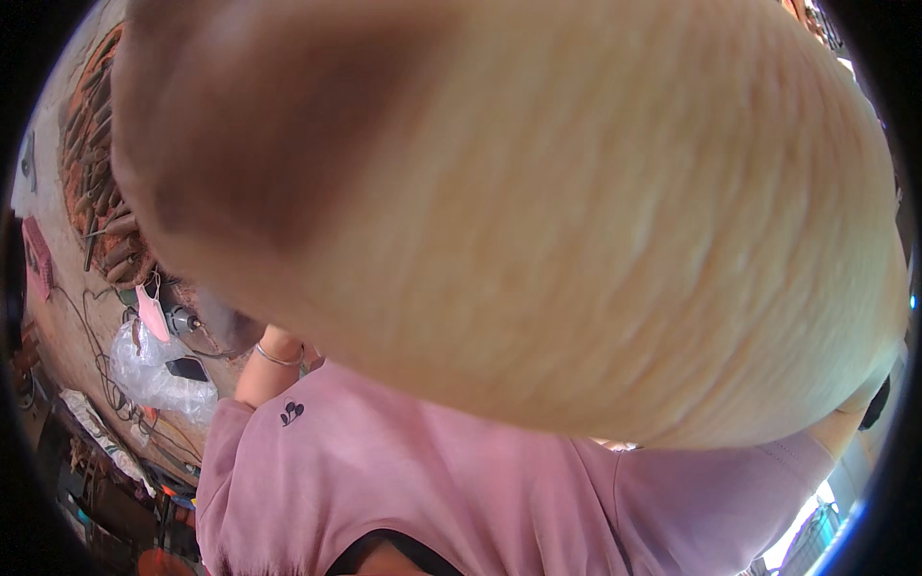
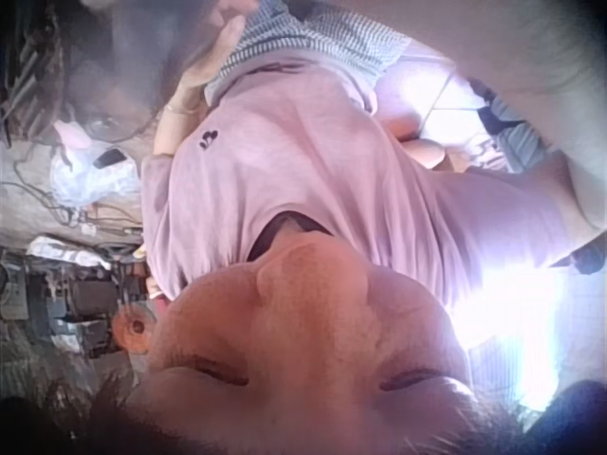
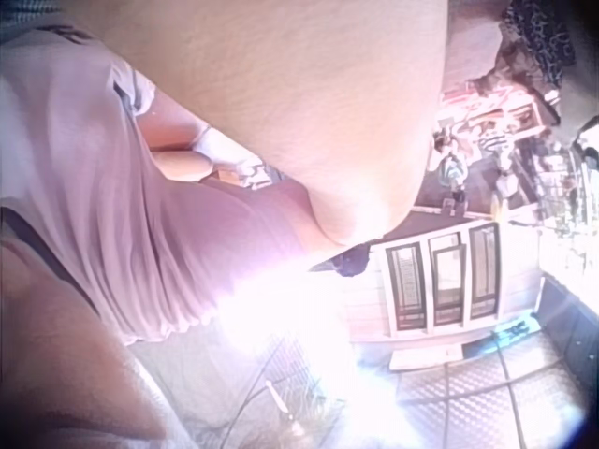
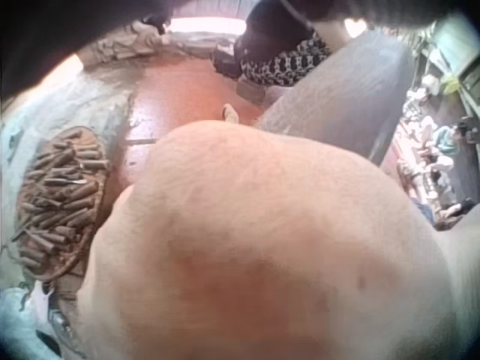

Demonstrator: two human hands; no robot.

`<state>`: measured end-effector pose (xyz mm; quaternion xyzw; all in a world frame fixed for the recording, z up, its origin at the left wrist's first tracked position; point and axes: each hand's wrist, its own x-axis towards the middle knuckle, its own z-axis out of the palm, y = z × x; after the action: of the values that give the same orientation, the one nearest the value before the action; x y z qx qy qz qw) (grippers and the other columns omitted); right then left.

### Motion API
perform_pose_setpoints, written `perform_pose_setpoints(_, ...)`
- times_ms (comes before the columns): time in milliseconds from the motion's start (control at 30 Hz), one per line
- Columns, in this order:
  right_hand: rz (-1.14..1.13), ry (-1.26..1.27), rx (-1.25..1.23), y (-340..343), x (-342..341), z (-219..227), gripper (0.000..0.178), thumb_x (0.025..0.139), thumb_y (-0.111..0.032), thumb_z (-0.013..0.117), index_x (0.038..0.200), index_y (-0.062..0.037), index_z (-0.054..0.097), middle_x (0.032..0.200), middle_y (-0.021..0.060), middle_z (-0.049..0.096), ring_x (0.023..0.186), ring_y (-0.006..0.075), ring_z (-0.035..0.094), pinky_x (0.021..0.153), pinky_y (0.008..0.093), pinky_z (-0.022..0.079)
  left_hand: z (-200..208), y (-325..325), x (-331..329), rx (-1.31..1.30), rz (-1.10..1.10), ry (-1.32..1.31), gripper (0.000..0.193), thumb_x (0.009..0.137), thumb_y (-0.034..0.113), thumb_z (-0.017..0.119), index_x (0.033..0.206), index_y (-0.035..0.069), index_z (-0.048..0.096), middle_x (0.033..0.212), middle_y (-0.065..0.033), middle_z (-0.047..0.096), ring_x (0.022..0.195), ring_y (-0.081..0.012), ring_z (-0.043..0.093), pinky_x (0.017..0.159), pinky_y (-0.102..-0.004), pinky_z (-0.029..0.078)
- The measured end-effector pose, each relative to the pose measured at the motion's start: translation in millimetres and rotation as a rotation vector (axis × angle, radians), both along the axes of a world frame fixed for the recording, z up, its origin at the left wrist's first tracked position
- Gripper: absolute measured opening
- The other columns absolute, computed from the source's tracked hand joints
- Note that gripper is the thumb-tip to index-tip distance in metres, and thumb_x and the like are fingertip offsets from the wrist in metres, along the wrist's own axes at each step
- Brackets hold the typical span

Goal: The person carves a wooden sculpture resting on their lap using a chisel and a wooden mallet. They repeatedly strike the chisel to shape the wood, occasionally adjusting the sculpture's position.

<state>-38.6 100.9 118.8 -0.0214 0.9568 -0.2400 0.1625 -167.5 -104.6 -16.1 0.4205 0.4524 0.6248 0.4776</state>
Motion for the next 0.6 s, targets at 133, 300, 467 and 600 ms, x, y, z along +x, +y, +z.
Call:
perform_pose_setpoints(133,-0.169,-0.024,0.05,-12.5,24.2,16.6,0.048,0.059,-0.009,0.065,0.105,0.0043,0.06,0.088,0.0145,0.06,0.07,0.0255,0.06,0.059,0.0356,0.047,-7.4,5.2,9.9,0.07,-0.041,-0.016,0.011,0.089,-0.002,0.066,0.096,-0.002,0.057,0.103,-0.0206,0.072,0.099,-0.0289,0.071,0.09,-0.0403,0.057)
perform_pose_setpoints(300,-0.356,0.072,0.055,-7.1,63.8,46.3,0.048,0.059,-0.009,0.065,0.104,0.0043,0.061,0.087,0.0147,0.06,0.069,0.0257,0.06,0.058,0.0358,0.047,-2.7,-7.3,18.0,0.062,0.107,0.086,0.012,0.089,-0.002,0.066,0.095,-0.002,0.055,0.102,-0.0214,0.072,0.099,-0.0296,0.071,0.09,-0.0409,0.057)
perform_pose_setpoints(467,-0.552,0.036,0.205,-37.7,94.2,80.8,0.048,0.058,-0.01,0.065,0.104,0.0043,0.061,0.087,0.0148,0.06,0.068,0.026,0.06,0.057,0.036,0.047,-15.7,1.4,24.0,0.129,0.086,0.054,0.013,0.089,-0.003,0.066,0.093,-0.002,0.054,0.101,-0.0223,0.072,0.098,-0.0302,0.072,0.09,-0.0415,0.058)
perform_pose_setpoints(600,-0.403,0.097,0.271,-45.3,70.4,80.1,0.048,0.058,-0.01,0.065,0.103,0.0043,0.061,0.086,0.0149,0.06,0.067,0.0262,0.06,0.056,0.0362,0.047,-17.2,0.0,30.1,0.162,0.14,0.061,0.014,0.089,-0.003,0.066,0.092,-0.002,0.053,0.1,-0.023,0.072,0.098,-0.0307,0.072,0.09,-0.042,0.058)
